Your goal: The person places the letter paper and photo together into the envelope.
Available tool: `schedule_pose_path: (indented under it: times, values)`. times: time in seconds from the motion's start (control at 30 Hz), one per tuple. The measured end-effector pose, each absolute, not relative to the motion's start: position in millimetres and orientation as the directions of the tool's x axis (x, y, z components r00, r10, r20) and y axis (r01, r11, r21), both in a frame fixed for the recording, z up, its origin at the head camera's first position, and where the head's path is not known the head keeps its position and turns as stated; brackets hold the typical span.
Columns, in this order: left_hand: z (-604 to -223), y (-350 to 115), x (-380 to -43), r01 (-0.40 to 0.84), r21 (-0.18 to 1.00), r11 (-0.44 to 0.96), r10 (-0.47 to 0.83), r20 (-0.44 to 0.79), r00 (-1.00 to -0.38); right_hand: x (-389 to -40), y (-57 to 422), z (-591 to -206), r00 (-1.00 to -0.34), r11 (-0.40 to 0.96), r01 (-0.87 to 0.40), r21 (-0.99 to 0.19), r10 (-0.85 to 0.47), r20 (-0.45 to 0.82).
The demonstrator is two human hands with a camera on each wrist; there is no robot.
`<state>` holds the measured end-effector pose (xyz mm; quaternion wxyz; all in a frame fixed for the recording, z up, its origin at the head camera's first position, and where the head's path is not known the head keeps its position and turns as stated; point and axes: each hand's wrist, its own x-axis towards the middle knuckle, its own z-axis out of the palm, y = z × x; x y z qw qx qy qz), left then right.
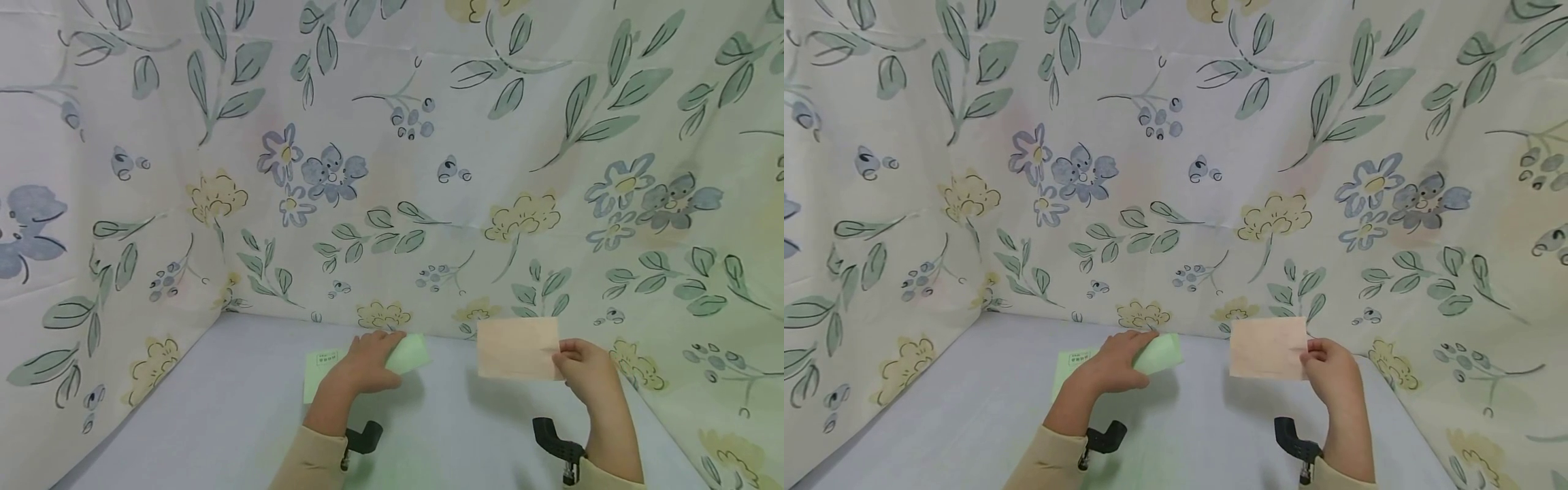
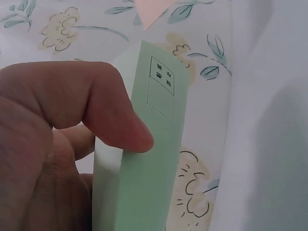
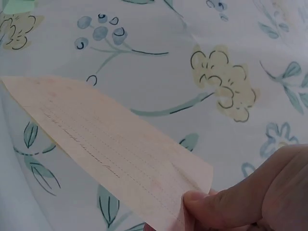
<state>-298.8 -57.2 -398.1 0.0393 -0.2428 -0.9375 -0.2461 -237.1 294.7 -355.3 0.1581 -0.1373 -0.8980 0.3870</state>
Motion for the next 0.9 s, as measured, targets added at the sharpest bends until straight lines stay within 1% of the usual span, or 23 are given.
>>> schedule_pose_path:
  times: [0.33,0.53,0.7,0.9]
  values:
    - [-397.2,-56.3,-298.3,0.489,0.416,0.767,0.439,0.216,-0.872,-241.9,282.7,-356.1,-0.945,0.608,0.058,-0.791,0.289,0.153]
    - [-396.5,-55.2,-298.3,0.498,0.419,0.759,0.444,0.225,-0.867,-245.2,272.5,-356.1,-0.952,0.583,-0.007,-0.813,0.245,0.184]
    - [-394.5,-55.0,-297.6,0.496,0.418,0.761,0.443,0.223,-0.868,-249.9,264.7,-356.0,-0.955,0.531,-0.066,-0.845,0.212,0.208]
    - [-395.9,-53.4,-298.1,0.499,0.381,0.778,0.437,0.243,-0.866,-252.4,254.6,-355.6,-0.956,0.484,-0.089,-0.871,0.203,0.211]
